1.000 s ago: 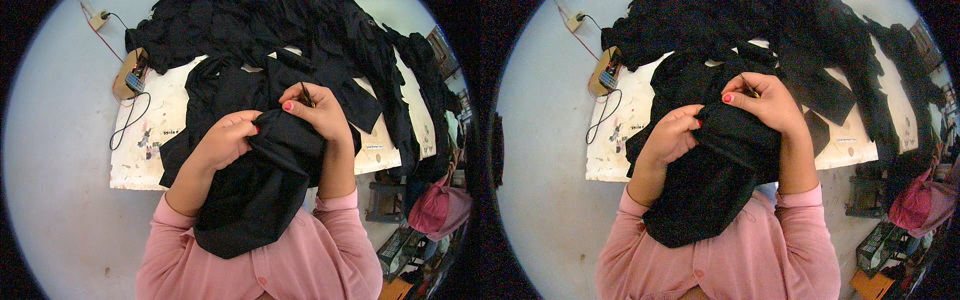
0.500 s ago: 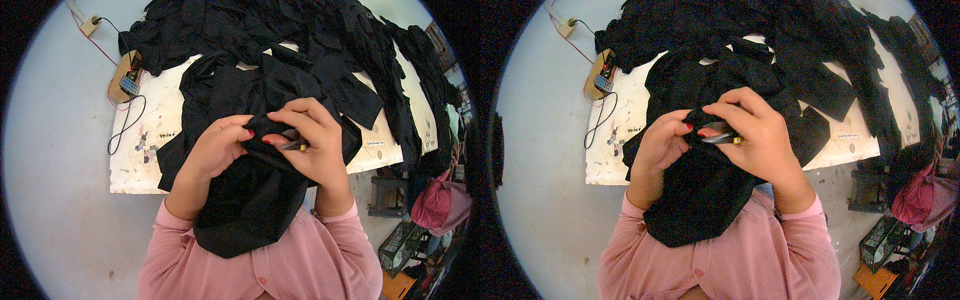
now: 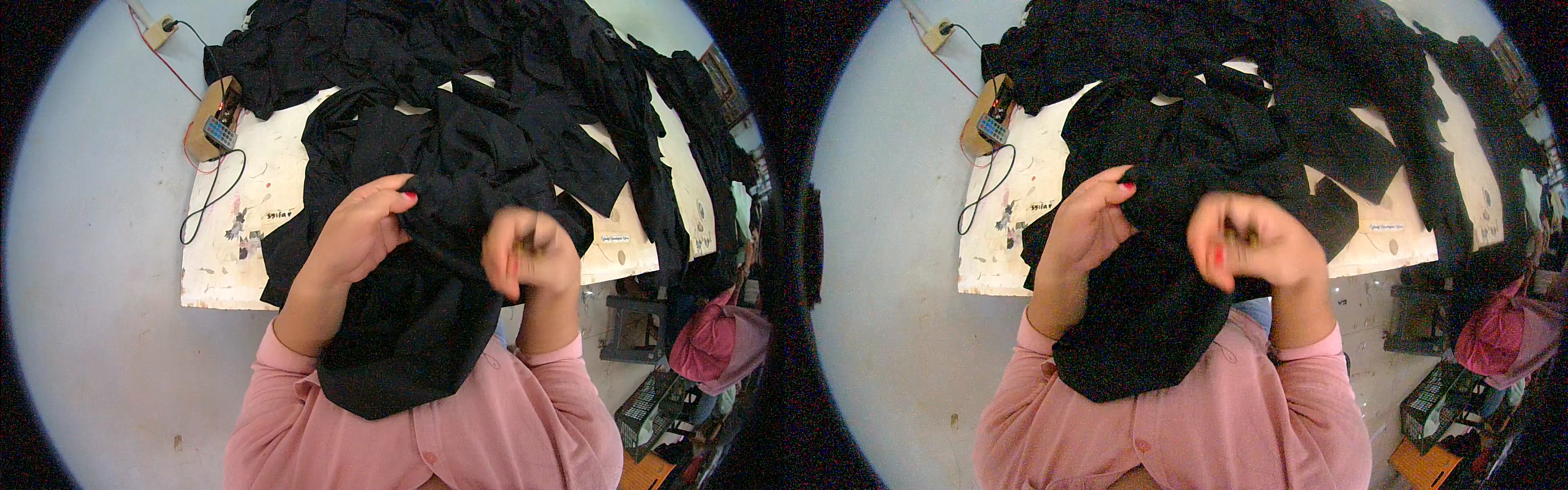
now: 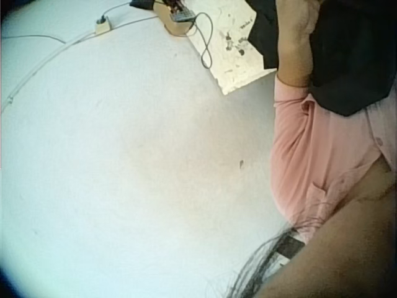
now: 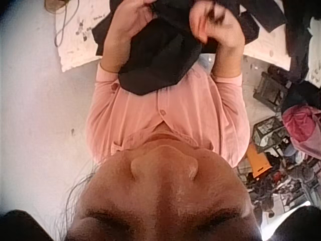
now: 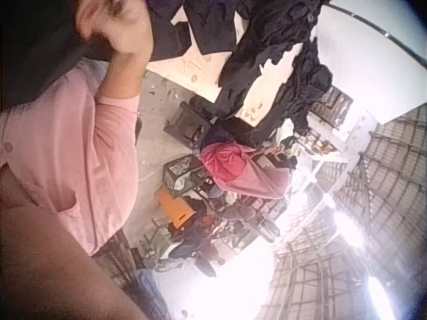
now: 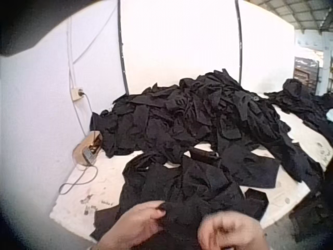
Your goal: The person uses small scissors to cut threads and small pieces from a black fabric garment with white floral embroidery. They repeatedly lift, turn, and reposition the fabric to access different areas, then place the cut pieces aside on the table.
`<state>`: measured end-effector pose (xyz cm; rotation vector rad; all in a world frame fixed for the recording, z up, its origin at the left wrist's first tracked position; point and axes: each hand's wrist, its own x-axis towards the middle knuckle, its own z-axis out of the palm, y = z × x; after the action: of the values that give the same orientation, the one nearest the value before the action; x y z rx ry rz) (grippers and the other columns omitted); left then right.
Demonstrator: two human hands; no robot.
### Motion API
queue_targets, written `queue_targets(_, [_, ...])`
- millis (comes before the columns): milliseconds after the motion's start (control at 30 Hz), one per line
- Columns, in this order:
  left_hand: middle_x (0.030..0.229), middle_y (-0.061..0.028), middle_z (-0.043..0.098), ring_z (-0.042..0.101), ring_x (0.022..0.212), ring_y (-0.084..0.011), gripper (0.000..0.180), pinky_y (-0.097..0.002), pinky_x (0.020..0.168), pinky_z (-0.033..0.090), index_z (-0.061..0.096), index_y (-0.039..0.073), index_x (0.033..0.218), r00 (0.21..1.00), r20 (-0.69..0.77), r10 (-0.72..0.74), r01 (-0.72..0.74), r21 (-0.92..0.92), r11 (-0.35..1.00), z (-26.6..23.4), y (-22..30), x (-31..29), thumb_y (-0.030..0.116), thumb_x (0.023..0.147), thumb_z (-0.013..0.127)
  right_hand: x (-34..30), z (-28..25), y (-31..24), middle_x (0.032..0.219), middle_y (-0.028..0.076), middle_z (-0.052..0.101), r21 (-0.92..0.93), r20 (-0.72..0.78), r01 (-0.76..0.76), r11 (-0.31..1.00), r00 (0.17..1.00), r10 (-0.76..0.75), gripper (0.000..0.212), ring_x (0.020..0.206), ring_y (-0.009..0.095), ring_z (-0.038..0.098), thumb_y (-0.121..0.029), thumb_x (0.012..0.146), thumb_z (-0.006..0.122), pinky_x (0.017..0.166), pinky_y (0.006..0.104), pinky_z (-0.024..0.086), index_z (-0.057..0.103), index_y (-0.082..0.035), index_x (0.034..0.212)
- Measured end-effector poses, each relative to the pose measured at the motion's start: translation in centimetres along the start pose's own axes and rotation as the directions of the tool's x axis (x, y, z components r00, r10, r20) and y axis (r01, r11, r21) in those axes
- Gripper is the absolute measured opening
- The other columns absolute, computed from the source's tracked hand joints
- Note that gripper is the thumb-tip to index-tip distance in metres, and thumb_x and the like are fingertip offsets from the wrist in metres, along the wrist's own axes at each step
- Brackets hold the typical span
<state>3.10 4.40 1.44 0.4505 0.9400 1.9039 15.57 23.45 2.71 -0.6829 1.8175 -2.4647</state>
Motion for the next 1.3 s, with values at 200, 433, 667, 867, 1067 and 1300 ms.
queue_targets(200, [0.087,-0.0056,0.054,0.054,0.086,-0.0188,0.019,-0.0296,0.076,0.041,0.054,-0.002,0.093,0.920,0.354,0.169,-0.388,0.760,0.521,2.4,0.3,-1.2,0.016,0.089,0.058,-1.0,-1.2,-1.7,0.102,0.001,0.061,-0.568,-0.471,-0.113,0.815,0.857,-0.209,0.066,0.057,0.003,0.032,-0.025,0.055,0.089,0.049,0.0210,0.029,0.059,-0.006,0.112])
queue_targets(433, [0.104,-0.0162,0.061,0.059,0.096,-0.0328,0.045,-0.0383,0.084,0.048,0.063,0.001,0.108,0.889,0.311,0.337,-0.278,0.950,-0.144,-2.1,1.7,-1.0,0.033,0.077,0.072,-6.5,-6.3,-2.0,0.079,0.011,0.057,-0.761,-0.150,-0.134,0.635,0.988,0.029,0.024,0.074,0.024,0.056,-0.013,0.070,0.073,0.066,0.0316,0.044,0.059,0.002,0.082])
queue_targets(667, [0.121,-0.0172,0.053,0.054,0.109,-0.0342,0.077,-0.0398,0.092,0.045,0.051,0.004,0.127,0.927,-0.239,0.290,0.330,0.887,-0.322,-4.9,4.1,-3.9,0.041,0.065,0.080,-13.9,-12.1,-2.4,0.105,0.015,0.065,-0.481,-0.796,-0.877,-0.019,0.445,-0.411,0.034,0.092,0.025,0.064,0.002,0.077,0.057,0.082,0.0344,0.048,0.063,-0.003,0.110])
queue_targets(867, [0.092,-0.0118,0.066,0.061,0.087,-0.0227,0.052,-0.0313,0.081,0.046,0.062,0.002,0.110,0.981,-0.183,0.064,0.185,0.983,-0.012,-6.9,4.1,-1.7,0.040,0.076,0.072,0.5,-5.3,-0.3,0.108,0.016,0.065,-0.772,-0.600,-0.618,0.147,0.633,-0.490,0.056,0.101,0.025,0.062,-0.031,0.077,0.075,0.087,0.0335,0.047,0.058,-0.003,0.122])
queue_targets(1067, [0.091,-0.0149,0.067,0.063,0.087,-0.0221,0.026,-0.0313,0.080,0.047,0.064,0.000,0.099,0.630,-0.037,0.776,0.066,0.998,-0.005,-9.4,10.4,-0.6,0.022,0.087,0.058,3.4,-7.5,3.3,0.103,0.017,0.067,-0.841,-0.504,-0.540,0.019,0.771,-0.390,0.039,0.093,0.029,0.066,-0.014,0.077,0.069,0.083,0.0353,0.050,0.060,-0.002,0.113])
queue_targets(1300, [0.094,-0.0063,0.062,0.054,0.091,-0.0125,0.028,-0.0265,0.083,0.042,0.058,0.002,0.107,0.673,-0.115,0.731,-0.100,0.964,0.245,-5.1,11.8,-1.5,0.026,0.093,0.055,-1.2,-11.9,-1.9,0.110,0.016,0.061,-0.723,-0.542,-0.654,0.221,0.340,-0.768,0.040,0.099,0.026,0.060,-0.009,0.075,0.070,0.087,0.0353,0.047,0.060,-0.003,0.113])
